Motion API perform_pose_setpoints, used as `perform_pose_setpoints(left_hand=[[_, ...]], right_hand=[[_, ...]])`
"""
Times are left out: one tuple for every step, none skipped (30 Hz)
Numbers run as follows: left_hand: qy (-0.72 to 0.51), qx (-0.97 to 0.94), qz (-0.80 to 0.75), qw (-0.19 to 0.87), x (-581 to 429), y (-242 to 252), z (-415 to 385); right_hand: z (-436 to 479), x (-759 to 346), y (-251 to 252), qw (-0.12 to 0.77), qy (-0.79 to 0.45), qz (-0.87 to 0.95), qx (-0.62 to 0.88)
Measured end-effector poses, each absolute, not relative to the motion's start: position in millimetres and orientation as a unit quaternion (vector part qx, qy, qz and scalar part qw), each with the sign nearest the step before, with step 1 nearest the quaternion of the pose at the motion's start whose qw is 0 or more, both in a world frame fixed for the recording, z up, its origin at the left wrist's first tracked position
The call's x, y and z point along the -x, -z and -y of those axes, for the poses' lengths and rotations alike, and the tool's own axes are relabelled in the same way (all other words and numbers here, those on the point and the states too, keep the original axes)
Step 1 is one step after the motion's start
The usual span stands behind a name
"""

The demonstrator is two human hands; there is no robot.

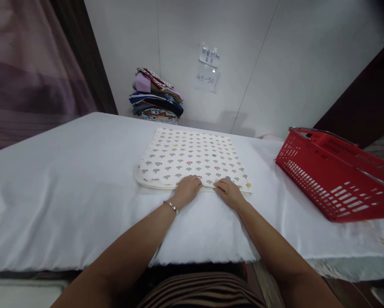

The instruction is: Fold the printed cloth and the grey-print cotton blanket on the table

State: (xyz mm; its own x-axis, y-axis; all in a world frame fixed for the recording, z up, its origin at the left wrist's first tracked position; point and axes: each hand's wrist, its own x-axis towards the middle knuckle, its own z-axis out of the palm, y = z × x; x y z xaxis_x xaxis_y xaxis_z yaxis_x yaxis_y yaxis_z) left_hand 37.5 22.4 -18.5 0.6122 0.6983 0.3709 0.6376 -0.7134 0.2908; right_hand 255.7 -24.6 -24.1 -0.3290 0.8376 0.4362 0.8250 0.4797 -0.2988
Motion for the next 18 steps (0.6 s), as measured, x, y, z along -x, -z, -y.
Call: perform_pose_setpoints(left_hand=[[-0.236, -0.894, -0.374, 0.066, -37.8, 18.4, -22.5], [-0.239, -0.893, -0.375, 0.068, -38.1, 18.4, -22.5], [-0.243, -0.891, -0.376, 0.07, -38.4, 18.4, -22.6], [-0.248, -0.89, -0.376, 0.07, -38.5, 18.4, -22.7], [-0.253, -0.889, -0.375, 0.07, -38.6, 18.3, -22.9], [-0.258, -0.888, -0.374, 0.067, -38.7, 18.3, -23.0], [-0.261, -0.888, -0.373, 0.063, -38.7, 18.1, -23.2], [-0.265, -0.888, -0.373, 0.057, -38.7, 17.9, -23.5], [-0.267, -0.887, -0.373, 0.05, -38.8, 17.7, -23.8], [-0.268, -0.887, -0.374, 0.042, -38.8, 17.5, -24.1], [-0.267, -0.887, -0.375, 0.034, -38.8, 17.3, -24.4], [-0.264, -0.888, -0.376, 0.025, -38.7, 17.2, -24.6], [-0.258, -0.889, -0.377, 0.017, -38.7, 17.3, -24.7], [-0.252, -0.891, -0.377, 0.011, -38.7, 17.3, -24.5], [-0.246, -0.893, -0.377, 0.005, -38.8, 17.4, -23.9], [-0.244, -0.894, -0.376, -0.001, -39.2, 17.5, -23.0], [-0.245, -0.895, -0.374, -0.01, -39.7, 17.4, -21.6], [-0.246, -0.896, -0.368, -0.022, -40.7, 17.3, -19.8]], right_hand=[[24.4, -254.7, 23.7, 0.276, -0.009, 0.814, 0.511], [24.0, -253.7, 23.4, 0.28, -0.005, 0.811, 0.513], [23.7, -252.7, 23.0, 0.288, -0.001, 0.807, 0.516], [23.4, -251.8, 22.6, 0.298, 0.005, 0.801, 0.519], [23.1, -251.1, 22.4, 0.307, 0.011, 0.796, 0.522], [22.8, -250.5, 22.3, 0.315, 0.017, 0.792, 0.522], [22.5, -250.1, 22.4, 0.319, 0.023, 0.791, 0.521], [22.2, -249.9, 22.5, 0.322, 0.028, 0.791, 0.52], [22.0, -249.8, 22.8, 0.324, 0.033, 0.791, 0.518], [21.8, -249.8, 23.1, 0.326, 0.038, 0.791, 0.517], [21.7, -249.9, 23.4, 0.328, 0.044, 0.789, 0.517], [21.6, -250.0, 23.7, 0.33, 0.049, 0.788, 0.518], [21.6, -250.0, 23.8, 0.329, 0.051, 0.788, 0.517], [21.7, -250.0, 23.9, 0.325, 0.052, 0.791, 0.516], [21.7, -250.0, 23.9, 0.319, 0.05, 0.795, 0.513], [21.8, -249.9, 23.8, 0.312, 0.046, 0.799, 0.511], [21.8, -249.7, 23.7, 0.306, 0.042, 0.802, 0.511], [21.8, -249.5, 23.5, 0.301, 0.038, 0.803, 0.512]])
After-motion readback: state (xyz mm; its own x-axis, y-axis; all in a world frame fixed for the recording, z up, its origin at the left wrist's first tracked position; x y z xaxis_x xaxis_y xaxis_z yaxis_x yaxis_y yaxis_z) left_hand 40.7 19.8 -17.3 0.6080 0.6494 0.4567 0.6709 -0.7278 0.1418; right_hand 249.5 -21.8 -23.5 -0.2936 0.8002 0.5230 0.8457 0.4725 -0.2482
